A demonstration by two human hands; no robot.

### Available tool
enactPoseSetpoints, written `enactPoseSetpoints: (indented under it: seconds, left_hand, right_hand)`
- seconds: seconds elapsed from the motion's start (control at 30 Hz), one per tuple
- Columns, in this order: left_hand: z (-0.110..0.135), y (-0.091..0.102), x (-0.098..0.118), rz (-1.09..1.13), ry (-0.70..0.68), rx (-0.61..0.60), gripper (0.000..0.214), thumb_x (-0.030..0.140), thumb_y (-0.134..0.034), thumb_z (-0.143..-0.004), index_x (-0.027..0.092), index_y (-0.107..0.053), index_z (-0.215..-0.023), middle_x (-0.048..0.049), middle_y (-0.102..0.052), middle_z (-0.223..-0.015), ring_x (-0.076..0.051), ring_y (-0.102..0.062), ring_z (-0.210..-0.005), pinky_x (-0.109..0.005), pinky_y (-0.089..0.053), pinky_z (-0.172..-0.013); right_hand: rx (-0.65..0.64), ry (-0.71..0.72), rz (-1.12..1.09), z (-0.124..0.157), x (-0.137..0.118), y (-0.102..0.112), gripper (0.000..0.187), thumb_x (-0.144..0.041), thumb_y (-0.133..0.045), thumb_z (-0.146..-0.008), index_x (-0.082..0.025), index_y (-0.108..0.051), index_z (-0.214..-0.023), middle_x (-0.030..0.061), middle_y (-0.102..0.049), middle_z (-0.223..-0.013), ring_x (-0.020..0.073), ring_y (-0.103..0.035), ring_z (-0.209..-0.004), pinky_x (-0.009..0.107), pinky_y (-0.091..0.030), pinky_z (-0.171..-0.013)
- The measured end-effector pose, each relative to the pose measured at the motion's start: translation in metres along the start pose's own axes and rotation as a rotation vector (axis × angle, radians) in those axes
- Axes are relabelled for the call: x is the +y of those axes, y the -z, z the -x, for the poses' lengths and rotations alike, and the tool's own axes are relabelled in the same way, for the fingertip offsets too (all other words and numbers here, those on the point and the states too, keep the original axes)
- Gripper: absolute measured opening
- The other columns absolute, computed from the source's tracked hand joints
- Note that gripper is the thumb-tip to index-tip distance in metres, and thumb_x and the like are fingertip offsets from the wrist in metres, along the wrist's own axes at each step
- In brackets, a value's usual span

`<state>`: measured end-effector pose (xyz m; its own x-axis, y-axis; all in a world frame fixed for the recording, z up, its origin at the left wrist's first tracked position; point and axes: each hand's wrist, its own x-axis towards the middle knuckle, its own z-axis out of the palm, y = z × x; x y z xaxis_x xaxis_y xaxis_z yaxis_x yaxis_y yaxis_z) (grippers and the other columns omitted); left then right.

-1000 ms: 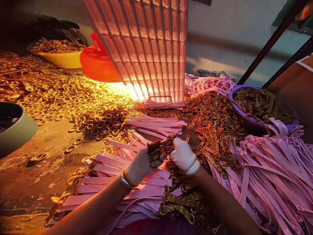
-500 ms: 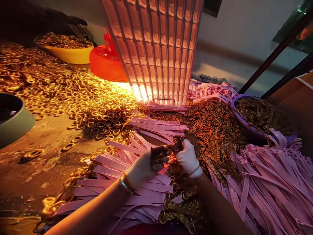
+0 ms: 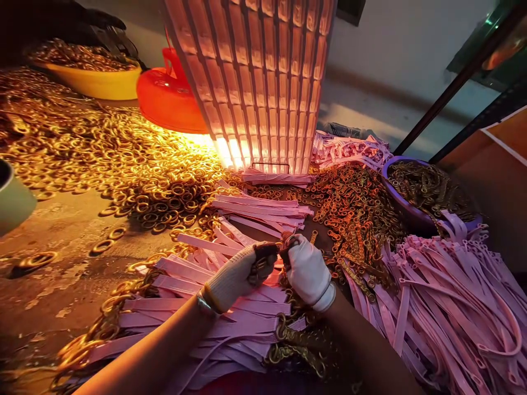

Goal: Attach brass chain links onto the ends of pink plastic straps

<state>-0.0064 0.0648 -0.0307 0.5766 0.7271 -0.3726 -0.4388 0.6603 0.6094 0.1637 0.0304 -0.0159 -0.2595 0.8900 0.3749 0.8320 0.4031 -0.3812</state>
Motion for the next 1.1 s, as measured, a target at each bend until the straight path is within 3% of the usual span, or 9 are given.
enactPoseSetpoints:
  seconds: [0.1, 0.3, 0.4, 0.57, 0.67, 0.77, 0.83, 0.97, 1.1]
  left_hand:
    - [-0.004, 0.004, 0.002, 0.029, 0.075, 0.000, 0.027, 0.022, -0.061, -0.083, 0.018, -0.047, -0.061, 0.0074, -0.036, -0.044, -0.003, -0.024, -0.031, -0.015, -0.016, -0.030]
    - [-0.005, 0.000, -0.002, 0.016, 0.079, 0.042, 0.025, 0.024, -0.059, -0.086, 0.016, -0.051, -0.064, 0.0049, -0.043, -0.045, -0.004, -0.030, -0.030, -0.015, -0.021, -0.030]
    - [0.000, -0.003, -0.003, -0.005, -0.012, 0.095, 0.011, 0.025, -0.060, -0.085, 0.015, -0.060, -0.079, 0.0014, -0.059, -0.057, -0.004, -0.038, -0.033, -0.014, -0.019, -0.030]
    - [0.006, -0.006, -0.013, -0.241, -0.169, -0.002, 0.020, 0.030, -0.074, -0.076, 0.015, -0.061, -0.071, 0.0029, -0.052, -0.049, -0.006, -0.040, -0.034, -0.017, -0.026, -0.033]
    - [0.006, -0.006, -0.017, -0.206, -0.203, -0.040, 0.025, 0.031, -0.077, -0.071, 0.016, -0.057, -0.066, 0.0030, -0.052, -0.053, -0.007, -0.046, -0.041, -0.018, -0.035, -0.040]
    - [0.002, -0.004, -0.018, -0.132, -0.148, -0.019, 0.027, 0.030, -0.074, -0.071, 0.017, -0.052, -0.062, 0.0060, -0.043, -0.047, -0.005, -0.036, -0.036, -0.017, -0.027, -0.035]
    - [-0.001, -0.002, -0.017, -0.149, -0.141, 0.002, 0.027, 0.030, -0.071, -0.073, 0.018, -0.050, -0.062, 0.0070, -0.039, -0.045, -0.005, -0.031, -0.034, -0.017, -0.022, -0.033]
    - [-0.003, -0.001, -0.007, -0.212, -0.117, 0.039, 0.022, 0.030, -0.067, -0.078, 0.017, -0.054, -0.067, 0.0068, -0.038, -0.045, -0.005, -0.028, -0.032, -0.016, -0.019, -0.031]
    - [-0.011, -0.006, 0.022, -0.330, -0.180, 0.146, 0.010, 0.025, -0.061, -0.082, 0.015, -0.061, -0.083, 0.0051, -0.042, -0.049, -0.005, -0.033, -0.035, -0.014, -0.018, -0.033]
  right_hand:
    - [-0.034, 0.124, 0.421, 0.003, -0.007, -0.002, 0.026, -0.010, -0.042, -0.097, -0.013, -0.060, -0.116, 0.0164, -0.063, -0.105, 0.0250, -0.055, -0.088, 0.039, -0.049, -0.079]
    - [-0.142, 0.108, 0.561, -0.002, -0.009, 0.004, 0.015, -0.009, -0.048, -0.090, -0.015, -0.062, -0.089, 0.0125, -0.062, -0.086, 0.0230, -0.053, -0.075, 0.033, -0.040, -0.064]
    - [-0.236, 0.083, 0.475, -0.004, -0.008, 0.018, 0.015, -0.008, -0.055, -0.078, -0.014, -0.064, -0.088, 0.0131, -0.065, -0.091, 0.0232, -0.057, -0.078, 0.032, -0.039, -0.066]
    - [-0.275, -0.099, 0.147, -0.006, -0.007, 0.030, 0.013, -0.013, -0.053, -0.081, -0.018, -0.064, -0.085, 0.0062, -0.069, -0.085, 0.0180, -0.060, -0.076, 0.026, -0.037, -0.067]
    - [-0.267, -0.095, 0.188, -0.002, -0.010, 0.023, 0.008, -0.019, -0.057, -0.081, -0.017, -0.065, -0.080, 0.0083, -0.070, -0.082, 0.0189, -0.060, -0.074, 0.027, -0.035, -0.064]
    - [-0.208, -0.089, 0.247, 0.007, -0.013, 0.010, 0.009, -0.022, -0.064, -0.077, -0.014, -0.066, -0.081, 0.0122, -0.070, -0.085, 0.0217, -0.061, -0.078, 0.028, -0.036, -0.065]
    - [-0.213, -0.161, 0.084, 0.011, -0.011, 0.002, 0.010, -0.024, -0.062, -0.083, -0.016, -0.067, -0.083, 0.0084, -0.070, -0.079, 0.0194, -0.060, -0.073, 0.026, -0.037, -0.063]
    - [-0.195, -0.246, -0.211, 0.010, 0.002, 0.003, 0.014, -0.027, -0.060, -0.091, -0.018, -0.070, -0.087, 0.0040, -0.071, -0.076, 0.0174, -0.059, -0.068, 0.025, -0.040, -0.062]
    - [-0.100, -0.289, -0.125, 0.012, 0.013, 0.015, 0.017, -0.022, -0.056, -0.092, -0.017, -0.070, -0.101, 0.0065, -0.073, -0.085, 0.0192, -0.062, -0.075, 0.026, -0.041, -0.067]
